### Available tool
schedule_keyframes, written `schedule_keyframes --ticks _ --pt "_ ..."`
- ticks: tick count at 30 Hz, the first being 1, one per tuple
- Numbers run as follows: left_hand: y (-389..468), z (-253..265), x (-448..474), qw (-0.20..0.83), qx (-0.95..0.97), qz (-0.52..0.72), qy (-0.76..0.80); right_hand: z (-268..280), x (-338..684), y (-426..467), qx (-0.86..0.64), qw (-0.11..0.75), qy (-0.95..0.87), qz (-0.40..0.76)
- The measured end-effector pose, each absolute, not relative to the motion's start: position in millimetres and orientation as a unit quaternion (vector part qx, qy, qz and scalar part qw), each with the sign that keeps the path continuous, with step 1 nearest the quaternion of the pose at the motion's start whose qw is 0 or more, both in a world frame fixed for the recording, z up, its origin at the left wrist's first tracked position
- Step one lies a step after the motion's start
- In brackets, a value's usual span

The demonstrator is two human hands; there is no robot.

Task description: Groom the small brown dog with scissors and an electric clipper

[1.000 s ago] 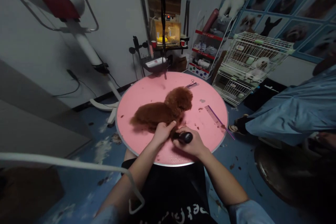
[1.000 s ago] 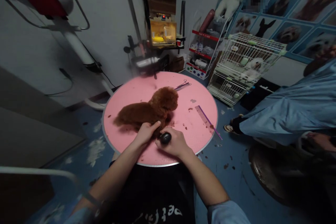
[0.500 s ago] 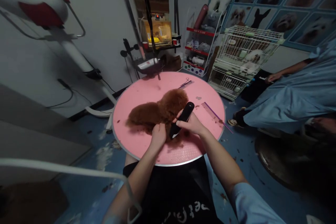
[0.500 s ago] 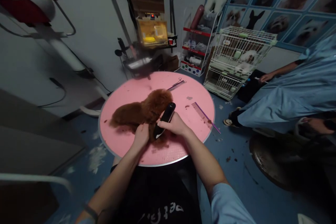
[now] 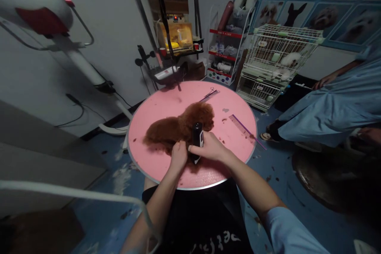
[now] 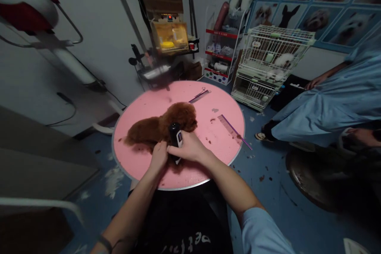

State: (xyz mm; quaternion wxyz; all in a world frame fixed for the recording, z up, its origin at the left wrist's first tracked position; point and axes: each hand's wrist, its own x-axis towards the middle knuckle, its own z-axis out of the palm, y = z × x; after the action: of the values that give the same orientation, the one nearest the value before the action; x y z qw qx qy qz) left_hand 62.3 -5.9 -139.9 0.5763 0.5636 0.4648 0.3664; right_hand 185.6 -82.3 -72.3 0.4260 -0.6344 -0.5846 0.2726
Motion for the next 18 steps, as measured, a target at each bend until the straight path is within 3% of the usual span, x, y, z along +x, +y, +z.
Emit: schedule_keyframes --ticks 3,8,13,15,18 --pt "-9.2 -135.2 65.9 0.620 0.536 0.362 0.445 -76.5 190.8 -96.1 -0.655 0.430 -0.552 0.285" --pt "-10.0 -134.4 69.5 0.649 0.518 0.365 0.421 -64.0 187.6 -93.8 -0.664 0.557 -0.436 0.241" --pt "-8.3 -122.7 65.2 0.660 0.539 0.335 0.402 -62.8 166.0 -89.6 -0.723 0.418 -0.522 0.172" --pt "-8.4 -115.7 64.4 0.675 0.538 0.310 0.397 -69.8 165.8 -99.0 -0.720 0.402 -0.531 0.193" --pt "-8.0 -108.0 65.3 0.716 0.510 0.272 0.391 -75.8 175.5 -116.8 -0.688 0.519 -0.446 0.240"
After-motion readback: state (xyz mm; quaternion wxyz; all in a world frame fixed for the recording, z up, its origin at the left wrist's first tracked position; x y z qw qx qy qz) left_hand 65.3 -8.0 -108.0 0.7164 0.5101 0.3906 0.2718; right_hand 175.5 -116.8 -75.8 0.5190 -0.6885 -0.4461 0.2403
